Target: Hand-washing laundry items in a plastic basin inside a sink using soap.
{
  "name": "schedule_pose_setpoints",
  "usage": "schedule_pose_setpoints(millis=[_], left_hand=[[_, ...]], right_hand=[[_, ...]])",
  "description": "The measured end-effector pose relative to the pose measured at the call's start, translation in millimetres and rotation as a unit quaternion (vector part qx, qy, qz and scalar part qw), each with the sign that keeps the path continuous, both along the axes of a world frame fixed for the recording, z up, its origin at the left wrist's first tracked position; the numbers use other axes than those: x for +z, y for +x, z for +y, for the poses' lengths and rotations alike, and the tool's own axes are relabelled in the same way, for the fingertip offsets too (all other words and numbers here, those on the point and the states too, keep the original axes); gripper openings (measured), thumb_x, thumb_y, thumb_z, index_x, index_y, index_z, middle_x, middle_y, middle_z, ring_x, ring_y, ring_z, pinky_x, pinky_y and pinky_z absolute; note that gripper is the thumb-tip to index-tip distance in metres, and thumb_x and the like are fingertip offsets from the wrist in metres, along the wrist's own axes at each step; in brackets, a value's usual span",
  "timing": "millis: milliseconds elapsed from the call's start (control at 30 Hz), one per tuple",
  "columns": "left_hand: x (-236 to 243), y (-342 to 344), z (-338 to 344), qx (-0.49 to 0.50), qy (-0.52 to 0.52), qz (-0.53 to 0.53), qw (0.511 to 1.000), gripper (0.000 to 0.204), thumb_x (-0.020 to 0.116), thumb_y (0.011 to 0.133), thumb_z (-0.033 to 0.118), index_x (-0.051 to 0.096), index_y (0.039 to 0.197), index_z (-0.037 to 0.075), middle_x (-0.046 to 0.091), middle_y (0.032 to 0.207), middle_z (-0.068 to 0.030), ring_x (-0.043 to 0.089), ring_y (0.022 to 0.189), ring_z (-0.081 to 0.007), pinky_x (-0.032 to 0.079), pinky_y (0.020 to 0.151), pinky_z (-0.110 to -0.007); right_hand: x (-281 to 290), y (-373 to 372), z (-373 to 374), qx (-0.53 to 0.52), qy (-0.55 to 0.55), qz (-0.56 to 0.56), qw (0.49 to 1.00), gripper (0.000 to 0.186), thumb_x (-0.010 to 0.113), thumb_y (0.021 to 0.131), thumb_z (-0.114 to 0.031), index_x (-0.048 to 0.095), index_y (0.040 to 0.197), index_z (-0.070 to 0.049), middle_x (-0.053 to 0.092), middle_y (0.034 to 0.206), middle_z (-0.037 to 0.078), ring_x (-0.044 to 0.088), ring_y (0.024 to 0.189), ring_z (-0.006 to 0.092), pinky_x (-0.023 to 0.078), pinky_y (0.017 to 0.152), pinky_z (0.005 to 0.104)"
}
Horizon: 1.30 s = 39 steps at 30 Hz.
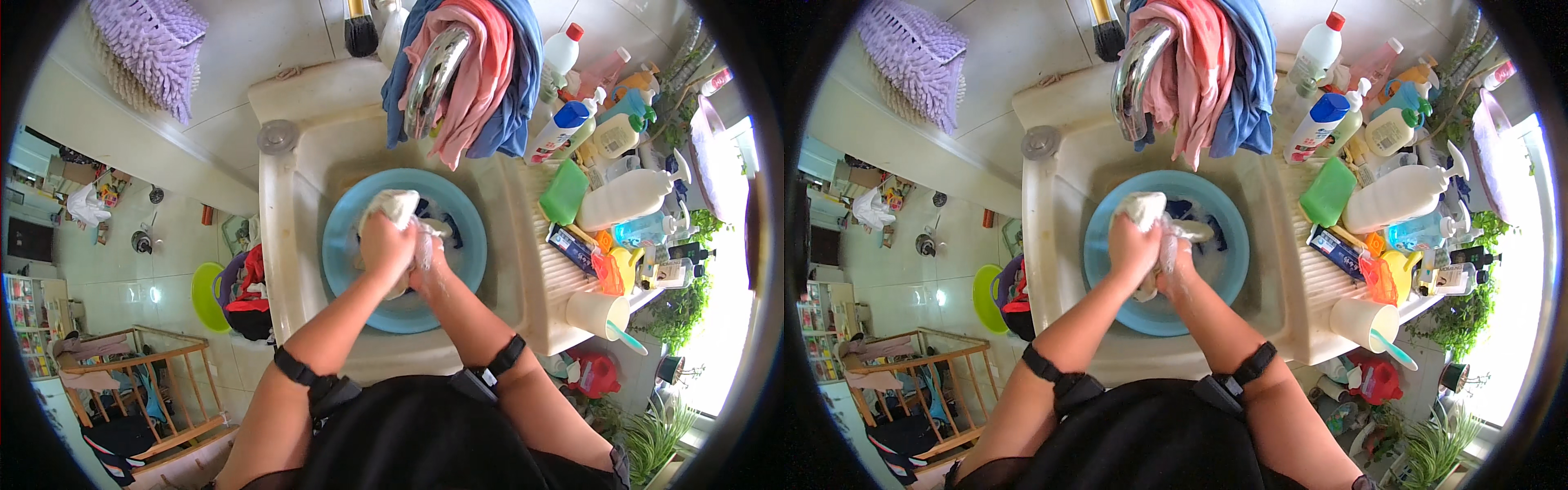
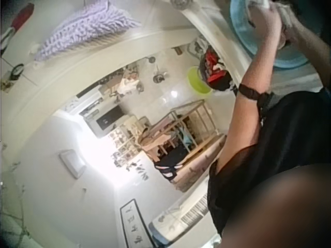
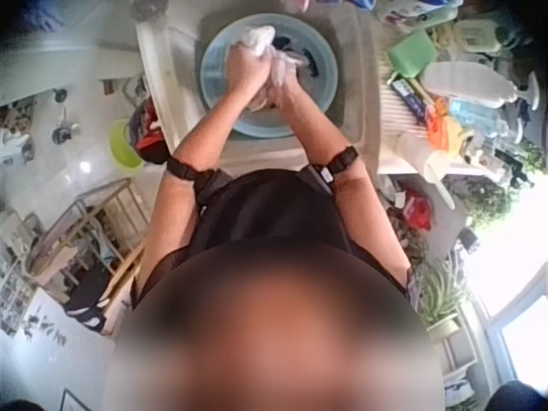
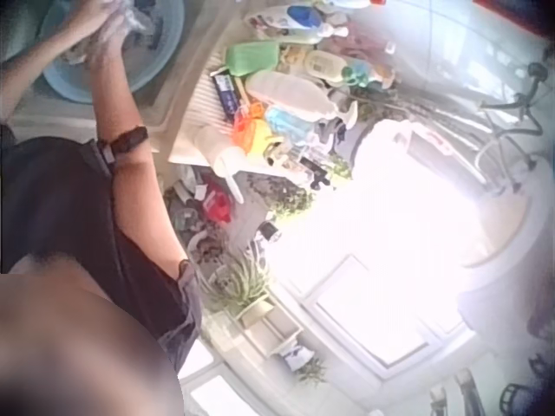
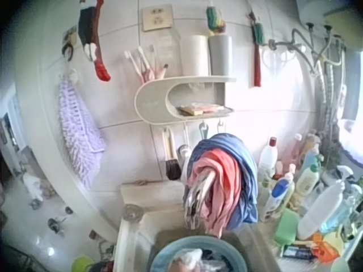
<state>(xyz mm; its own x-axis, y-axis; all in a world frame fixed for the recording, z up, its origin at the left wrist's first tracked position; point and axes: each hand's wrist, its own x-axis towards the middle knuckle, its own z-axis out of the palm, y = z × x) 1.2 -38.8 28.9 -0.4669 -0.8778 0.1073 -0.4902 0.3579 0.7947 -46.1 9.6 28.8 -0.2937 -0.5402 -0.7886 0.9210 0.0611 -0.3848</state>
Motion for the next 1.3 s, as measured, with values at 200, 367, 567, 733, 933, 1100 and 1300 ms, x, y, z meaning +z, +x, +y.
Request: schedule_pose_setpoints(millis=[200, 367, 567, 733, 933, 1100, 1300], left_hand=[[-3.2, -6.9, 0.2, 0.006, -0.002, -0.043, 0.999, 0.031, 0.065, 0.066, 0.024, 0.055, 0.078, -0.003, 0.057, 0.08, -0.0237, 0.056, 0.08, -0.0393, 0.044, 0.071, -0.044], [-9.7, 16.7, -33.7, 0.041, 0.292, 0.322, 0.9, 0.032, 0.058, 0.076, 0.013, 0.052, 0.104, -0.003, 0.058, 0.095, -0.0124, 0.058, 0.085, -0.0223, 0.046, 0.075, -0.033], [15.9, 41.8, -37.2, 0.066, 0.406, 0.461, 0.787, 0.033, 0.057, 0.08, 0.01, 0.047, 0.11, 0.0, 0.055, 0.1, -0.0089, 0.055, 0.091, -0.0183, 0.045, 0.08, -0.033], [16.7, 49.5, -38.2, 0.088, 0.335, 0.476, 0.809, 0.034, 0.059, 0.079, 0.008, 0.047, 0.11, -0.001, 0.055, 0.101, -0.008, 0.054, 0.093, -0.0158, 0.043, 0.083, -0.029], [18.2, 51.6, -27.7, 0.072, 0.175, 0.303, 0.934, 0.03, 0.06, 0.079, 0.008, 0.05, 0.105, -0.002, 0.056, 0.1, -0.0091, 0.056, 0.089, -0.0166, 0.044, 0.079, -0.03], [21.3, 38.4, 13.6, -0.154, -0.133, 0.18, 0.962, 0.03, 0.064, 0.073, 0.005, 0.052, 0.1, -0.002, 0.058, 0.098, -0.0126, 0.057, 0.089, -0.0223, 0.044, 0.079, -0.035], [31.6, 31.5, -21.3, 0.056, 0.083, 0.235, 0.967, 0.015, 0.06, 0.078, 0.005, 0.057, 0.09, -0.003, 0.061, 0.085, -0.0103, 0.06, 0.075, -0.0181, 0.048, 0.066, -0.031]], right_hand=[[-9.7, -7.8, 5.5, -0.017, -0.105, -0.038, 0.994, 0.034, 0.043, 0.087, -0.033, 0.05, 0.106, -0.006, 0.056, 0.1, 0.014, 0.056, 0.088, 0.0289, 0.045, 0.079, 0.0428], [9.6, -9.4, 20.3, -0.013, -0.211, -0.092, 0.973, 0.053, 0.043, 0.085, -0.048, 0.047, 0.111, -0.002, 0.053, 0.107, 0.016, 0.054, 0.096, 0.0291, 0.044, 0.085, 0.0427], [10.7, -21.4, 33.1, -0.054, -0.245, -0.064, 0.966, 0.05, 0.042, 0.087, -0.045, 0.044, 0.117, -0.006, 0.049, 0.114, 0.016, 0.05, 0.105, 0.0278, 0.039, 0.09, 0.047], [27.9, -18.2, 31.2, -0.055, -0.124, 0.052, 0.989, 0.041, 0.056, 0.083, -0.026, 0.045, 0.115, -0.002, 0.053, 0.107, 0.013, 0.055, 0.097, 0.026, 0.044, 0.084, 0.0446], [24.3, -18.6, 20.2, -0.088, -0.073, 0.085, 0.99, 0.037, 0.053, 0.085, -0.03, 0.047, 0.108, -0.001, 0.057, 0.099, 0.012, 0.058, 0.088, 0.0257, 0.047, 0.079, 0.0416], [-19.1, -13.2, 1.6, -0.065, -0.209, -0.165, 0.962, 0.047, 0.035, 0.09, -0.041, 0.042, 0.11, 0.002, 0.055, 0.102, 0.019, 0.056, 0.092, 0.0317, 0.045, 0.082, 0.0453], [-14.8, -13.0, 16.7, -0.048, -0.129, -0.136, 0.981, 0.053, 0.036, 0.089, -0.043, 0.04, 0.11, 0.006, 0.053, 0.107, 0.021, 0.055, 0.095, 0.0336, 0.044, 0.085, 0.046]])
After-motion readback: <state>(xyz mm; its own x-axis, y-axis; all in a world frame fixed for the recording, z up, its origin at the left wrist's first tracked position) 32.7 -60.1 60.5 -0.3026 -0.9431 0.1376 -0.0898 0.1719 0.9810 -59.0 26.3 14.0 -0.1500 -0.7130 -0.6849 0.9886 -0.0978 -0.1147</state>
